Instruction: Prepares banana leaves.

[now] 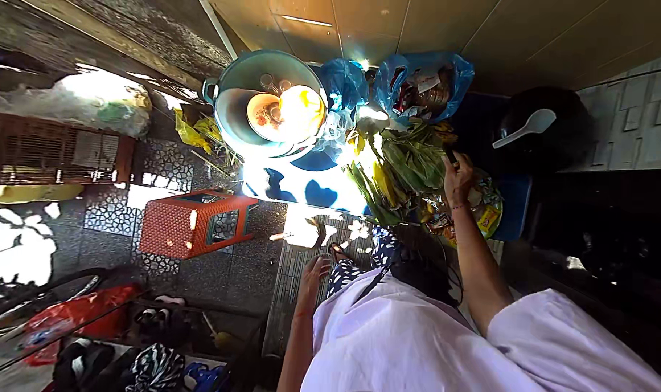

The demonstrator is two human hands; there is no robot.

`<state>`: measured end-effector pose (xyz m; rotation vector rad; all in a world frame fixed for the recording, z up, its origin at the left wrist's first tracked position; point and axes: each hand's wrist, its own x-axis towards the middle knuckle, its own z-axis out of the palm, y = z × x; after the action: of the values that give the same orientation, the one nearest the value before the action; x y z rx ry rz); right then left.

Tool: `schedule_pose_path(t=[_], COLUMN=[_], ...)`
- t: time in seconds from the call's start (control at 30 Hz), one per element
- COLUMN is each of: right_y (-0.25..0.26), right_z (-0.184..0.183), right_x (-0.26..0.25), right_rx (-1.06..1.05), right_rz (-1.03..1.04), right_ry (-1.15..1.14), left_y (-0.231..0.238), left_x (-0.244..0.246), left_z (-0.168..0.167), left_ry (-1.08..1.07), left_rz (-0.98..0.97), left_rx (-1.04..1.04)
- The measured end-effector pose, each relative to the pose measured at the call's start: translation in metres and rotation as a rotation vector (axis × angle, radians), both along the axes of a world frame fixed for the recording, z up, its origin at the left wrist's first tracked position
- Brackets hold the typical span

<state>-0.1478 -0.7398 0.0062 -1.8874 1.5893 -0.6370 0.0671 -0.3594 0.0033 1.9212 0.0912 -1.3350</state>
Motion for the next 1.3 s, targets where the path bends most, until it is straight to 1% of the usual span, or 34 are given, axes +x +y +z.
schedule_pose_path(t=[0.1,0.17,0.23,0.3,0.33,0.4,0.5,0.53,0.6,0.63,0.67,0.73,0.77,0.83,0.93,1.0,1.07,1.13,1.2,1.3], right_y=[-0.009,-0.008,-0.004,0.004,0.008,0.02,0.039,0.046,0.058,0.064,0.069,0.081,0.087,0.098,0.107,0.107,0.109,0.113,0.119,0.127], right_z=[0.032,0.045,0.047,0.047,0.047,0.048,0.042,0.04,0.033,0.029,0.026,0.02,0.017,0.013,0.008,0.008,0.006,0.003,0.002,0.001], right_x=[0.006,0.012,0.02,0.028,0.032,0.037,0.037,0.037,0.035,0.034,0.033,0.034,0.034,0.033,0.031,0.025,0.02,0.017,0.016,0.016], right_rx=[0.029,0.069,0.09,0.123,0.131,0.118,-0.073,-0.147,-0.273,-0.336,-0.399,-0.478,-0.491,-0.485,-0.471,-0.451,-0.436,-0.448,-0.452,-0.442], right_rz=[-0.07,-0.088,-0.111,-0.134,-0.124,-0.048,0.2,0.291,0.441,0.51,0.572,0.647,0.672,0.708,0.715,0.701,0.683,0.665,0.68,0.688], right_ry=[-0.204,-0.304,-0.405,-0.514,-0.557,-0.576,-0.437,-0.387,-0.298,-0.249,-0.209,-0.18,-0.171,-0.163,-0.131,-0.092,-0.075,-0.06,-0.057,-0.052], left_y=[-0.081,-0.134,-0.183,-0.221,-0.235,-0.253,-0.264,-0.262,-0.244,-0.231,-0.219,-0.193,-0.182,-0.166,-0.15,-0.132,-0.117,-0.109,-0.102,-0.091], left_x=[-0.001,-0.01,-0.023,-0.034,-0.038,-0.036,-0.012,0.0,0.025,0.035,0.042,0.051,0.051,0.047,0.031,0.024,0.024,0.024,0.025,0.027], left_z=[0.027,0.04,0.05,0.057,0.062,0.078,0.101,0.104,0.103,0.1,0.099,0.097,0.094,0.085,0.081,0.071,0.061,0.054,0.046,0.037], left_ry=[0.108,0.18,0.161,0.056,0.035,0.101,0.317,0.389,0.52,0.562,0.55,0.489,0.444,0.343,0.18,0.018,-0.066,-0.09,-0.031,0.085], left_rz=[-0.088,-0.183,-0.304,-0.38,-0.371,-0.264,-0.064,0.001,0.077,0.114,0.139,0.159,0.132,0.029,-0.11,-0.138,-0.077,0.049,0.183,0.337], left_rx=[-0.188,-0.308,-0.392,-0.483,-0.535,-0.592,-0.557,-0.531,-0.533,-0.531,-0.504,-0.46,-0.448,-0.426,-0.322,-0.307,-0.343,-0.314,-0.29,-0.348])
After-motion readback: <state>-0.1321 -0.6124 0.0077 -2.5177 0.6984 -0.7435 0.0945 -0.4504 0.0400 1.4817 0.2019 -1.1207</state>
